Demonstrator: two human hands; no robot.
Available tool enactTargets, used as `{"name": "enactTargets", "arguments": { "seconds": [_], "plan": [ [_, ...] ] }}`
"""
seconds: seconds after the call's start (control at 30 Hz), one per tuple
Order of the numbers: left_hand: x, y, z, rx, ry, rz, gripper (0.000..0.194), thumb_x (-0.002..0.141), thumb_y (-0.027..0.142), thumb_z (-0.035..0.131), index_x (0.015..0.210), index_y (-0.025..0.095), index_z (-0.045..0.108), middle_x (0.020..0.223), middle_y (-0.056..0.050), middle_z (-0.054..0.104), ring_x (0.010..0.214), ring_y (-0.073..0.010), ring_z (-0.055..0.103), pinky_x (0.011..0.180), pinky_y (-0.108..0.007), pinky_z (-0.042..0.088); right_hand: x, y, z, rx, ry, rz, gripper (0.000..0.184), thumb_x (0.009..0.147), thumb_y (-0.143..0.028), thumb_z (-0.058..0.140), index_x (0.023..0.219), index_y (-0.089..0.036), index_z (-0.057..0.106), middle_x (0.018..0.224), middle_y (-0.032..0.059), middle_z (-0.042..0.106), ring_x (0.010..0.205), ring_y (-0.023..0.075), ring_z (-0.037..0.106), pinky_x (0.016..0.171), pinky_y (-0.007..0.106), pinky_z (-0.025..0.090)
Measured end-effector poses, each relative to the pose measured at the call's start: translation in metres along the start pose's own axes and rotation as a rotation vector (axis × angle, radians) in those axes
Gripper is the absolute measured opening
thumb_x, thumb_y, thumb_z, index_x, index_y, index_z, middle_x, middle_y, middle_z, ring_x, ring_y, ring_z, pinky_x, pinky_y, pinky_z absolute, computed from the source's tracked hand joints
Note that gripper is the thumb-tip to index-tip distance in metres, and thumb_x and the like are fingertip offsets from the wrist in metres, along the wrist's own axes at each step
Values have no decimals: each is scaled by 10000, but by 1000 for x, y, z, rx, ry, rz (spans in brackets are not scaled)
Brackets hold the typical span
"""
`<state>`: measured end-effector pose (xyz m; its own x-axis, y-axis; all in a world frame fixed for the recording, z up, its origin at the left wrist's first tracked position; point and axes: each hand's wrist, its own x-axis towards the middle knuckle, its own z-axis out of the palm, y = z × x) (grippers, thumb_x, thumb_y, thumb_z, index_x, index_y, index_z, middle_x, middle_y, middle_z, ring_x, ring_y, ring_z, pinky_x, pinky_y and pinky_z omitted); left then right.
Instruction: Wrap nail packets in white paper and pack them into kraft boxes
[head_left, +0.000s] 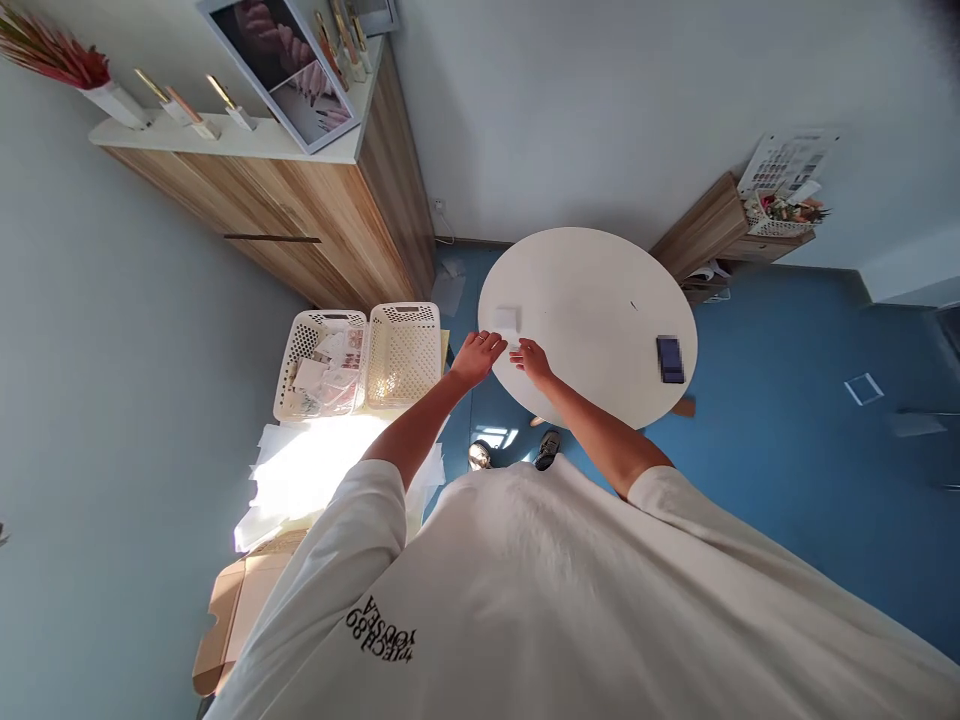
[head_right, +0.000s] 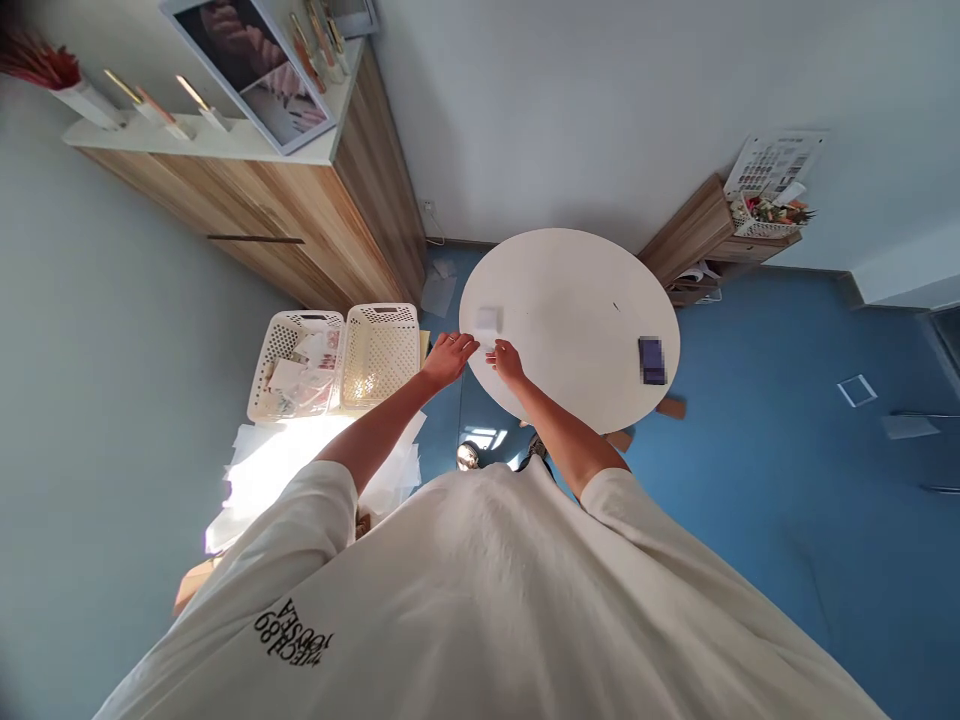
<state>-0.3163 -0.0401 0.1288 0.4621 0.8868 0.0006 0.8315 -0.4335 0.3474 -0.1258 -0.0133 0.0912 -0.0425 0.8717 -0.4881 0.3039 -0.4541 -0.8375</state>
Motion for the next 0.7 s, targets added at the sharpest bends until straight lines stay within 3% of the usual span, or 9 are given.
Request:
{"name": "enactTargets", "arguments": {
  "seconds": [0.17,0.33,0.53,0.63,0.7],
  "plan": [
    [46,44,27,-20,-52,87,560,960,86,406,1465,244,588,1484,-159,585,1377,-343,498,1155,-521,333,8,8,-66,267,117,185,225,966,-292,581,1180,-239,628,1047,34,743,866,135,748,779,250,590],
    [98,82,63,-49,-58,98,524,979,77,386,1428,234,607,1471,-157,589,1352,-318,535,1138,-500,377,26,35,-140,364,156,255,209,834,-251,720,1030,-224,653,829,-9,703,735,121,682,714,233,581],
    [143,128,117,-181,-109,-188,517,957,68,448,1422,225,611,1463,-149,586,1304,-302,596,1116,-494,456,48,75,-212,365,141,308,94,837,-184,715,912,-206,662,795,20,711,757,143,719,678,232,595],
    [153,151,140,-306,-191,-278,537,985,173,519,1521,212,520,1515,-160,547,1316,-303,606,1107,-482,492,53,90,-232,308,172,338,149,824,-153,736,932,-208,649,810,40,728,786,167,744,665,243,603],
    [158,164,153,-354,-216,-314,576,998,236,556,1566,197,468,1569,-183,499,1343,-322,596,1111,-491,497,54,98,-240,290,180,368,270,808,-141,737,1050,-210,640,816,22,730,775,159,751,667,235,594]
  ]
}}
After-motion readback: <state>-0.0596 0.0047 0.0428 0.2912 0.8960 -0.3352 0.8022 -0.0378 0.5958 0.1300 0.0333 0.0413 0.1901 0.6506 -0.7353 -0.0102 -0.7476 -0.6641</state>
